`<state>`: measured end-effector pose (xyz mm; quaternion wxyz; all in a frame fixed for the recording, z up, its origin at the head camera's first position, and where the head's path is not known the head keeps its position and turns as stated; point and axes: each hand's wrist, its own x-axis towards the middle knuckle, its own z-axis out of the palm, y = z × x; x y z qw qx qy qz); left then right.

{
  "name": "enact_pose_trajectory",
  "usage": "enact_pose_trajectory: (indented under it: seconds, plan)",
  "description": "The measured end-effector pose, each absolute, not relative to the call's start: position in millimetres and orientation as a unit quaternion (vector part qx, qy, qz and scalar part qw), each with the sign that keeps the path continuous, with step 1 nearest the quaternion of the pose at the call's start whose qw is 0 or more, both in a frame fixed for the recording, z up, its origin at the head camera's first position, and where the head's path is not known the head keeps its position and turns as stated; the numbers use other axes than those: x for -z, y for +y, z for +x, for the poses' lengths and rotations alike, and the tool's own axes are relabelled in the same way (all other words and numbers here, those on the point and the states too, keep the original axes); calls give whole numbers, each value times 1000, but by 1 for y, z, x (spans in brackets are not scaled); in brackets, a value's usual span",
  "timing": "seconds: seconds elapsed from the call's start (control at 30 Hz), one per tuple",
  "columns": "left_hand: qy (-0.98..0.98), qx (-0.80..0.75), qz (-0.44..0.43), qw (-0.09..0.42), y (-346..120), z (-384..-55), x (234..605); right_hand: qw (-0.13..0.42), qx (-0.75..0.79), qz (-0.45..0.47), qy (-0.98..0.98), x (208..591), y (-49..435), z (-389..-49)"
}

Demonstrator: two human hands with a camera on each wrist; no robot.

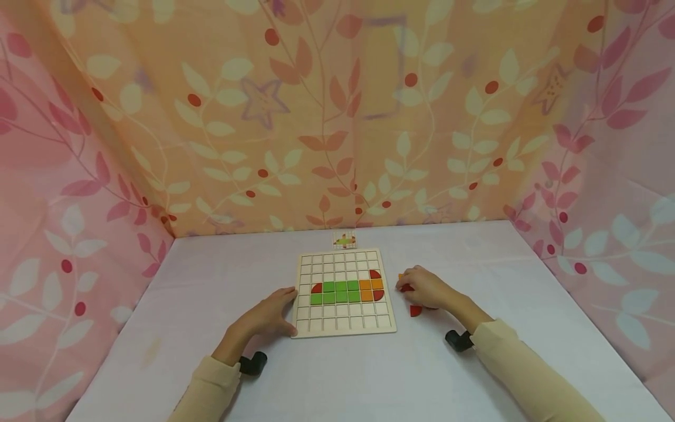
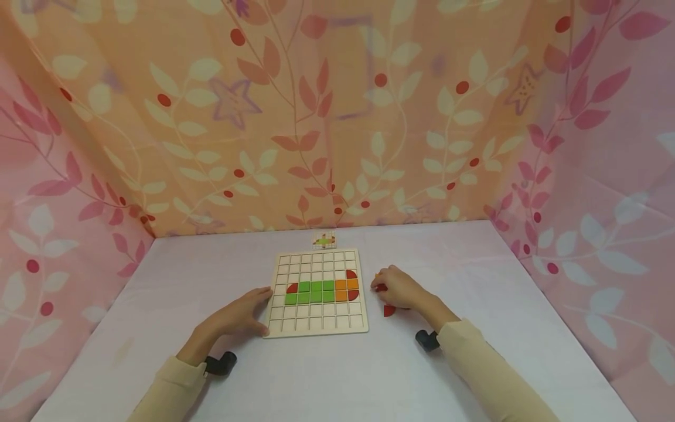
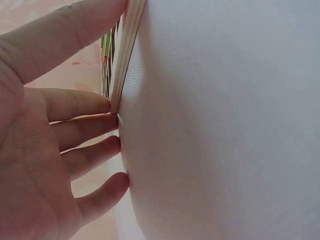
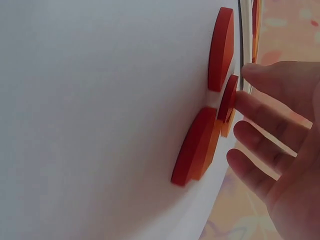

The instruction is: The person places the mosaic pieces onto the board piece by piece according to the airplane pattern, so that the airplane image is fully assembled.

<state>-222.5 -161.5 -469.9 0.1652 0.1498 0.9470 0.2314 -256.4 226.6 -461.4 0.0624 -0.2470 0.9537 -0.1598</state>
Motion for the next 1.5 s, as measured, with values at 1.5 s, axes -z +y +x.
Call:
enact_pose_trajectory:
  seconds: [1.5]
  plan:
    - [947,-233,141,170,-159,-223,469,74,136,-164,974,465,245,-259]
